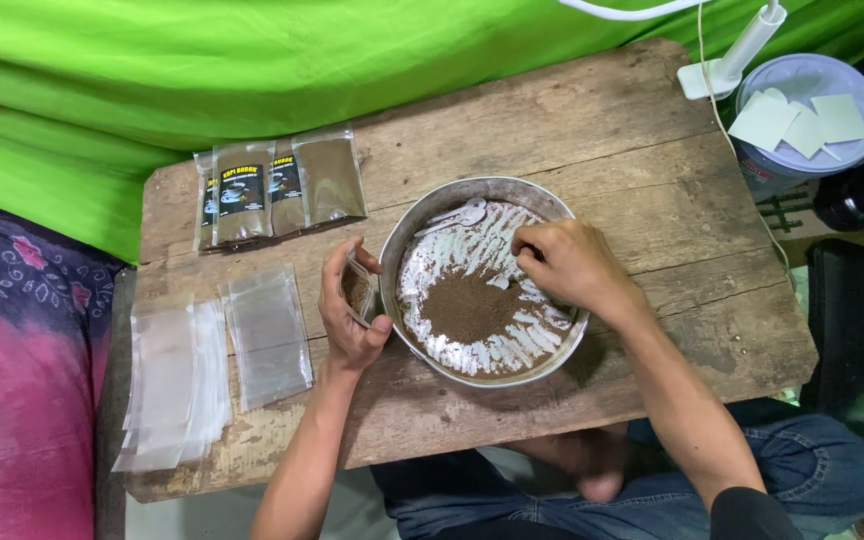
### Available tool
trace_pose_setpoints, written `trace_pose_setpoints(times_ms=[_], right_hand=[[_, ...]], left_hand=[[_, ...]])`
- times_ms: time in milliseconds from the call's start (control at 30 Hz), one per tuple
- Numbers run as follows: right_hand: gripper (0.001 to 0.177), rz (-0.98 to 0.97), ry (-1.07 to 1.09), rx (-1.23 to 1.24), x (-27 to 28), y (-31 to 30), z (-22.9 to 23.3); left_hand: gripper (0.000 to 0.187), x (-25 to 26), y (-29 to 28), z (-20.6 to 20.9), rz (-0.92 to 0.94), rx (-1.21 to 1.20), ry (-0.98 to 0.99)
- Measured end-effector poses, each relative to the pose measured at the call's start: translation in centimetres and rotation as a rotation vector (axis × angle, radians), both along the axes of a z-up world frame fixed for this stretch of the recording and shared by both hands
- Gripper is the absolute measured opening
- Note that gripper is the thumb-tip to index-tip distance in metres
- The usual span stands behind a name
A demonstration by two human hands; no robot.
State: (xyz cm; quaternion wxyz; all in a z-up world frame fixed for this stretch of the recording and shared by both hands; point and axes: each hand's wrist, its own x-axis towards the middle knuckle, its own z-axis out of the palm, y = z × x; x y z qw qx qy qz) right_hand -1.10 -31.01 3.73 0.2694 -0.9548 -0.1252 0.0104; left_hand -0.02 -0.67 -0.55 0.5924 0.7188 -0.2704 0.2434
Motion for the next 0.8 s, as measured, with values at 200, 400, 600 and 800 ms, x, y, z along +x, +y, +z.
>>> trace_pose_setpoints(times_ms=[200, 400, 600, 800], right_hand=[[0.021, 0.013, -0.001, 0.089, 0.0, 0.1, 0.2], [0.022, 0.020, 0.019, 0.096, -0.4, 0.5, 1.7], [0.024, 0.048, 0.057, 0.131, -0.8, 0.8, 2.7], [0.026, 0.036, 0.087, 0.151, -1.1, 1.0, 3.2]], left_hand=[[0.105, 0.2, 0.0, -1.1, 0.006, 0.057, -0.015], [0.106, 0.0, -0.2, -0.9, 0.007, 0.078, -0.017], [0.105, 0.1, -0.1, -0.9, 0.019, 0.106, -0.030], [0.104, -0.1, -0.1, -1.1, 0.020, 0.104, -0.028]])
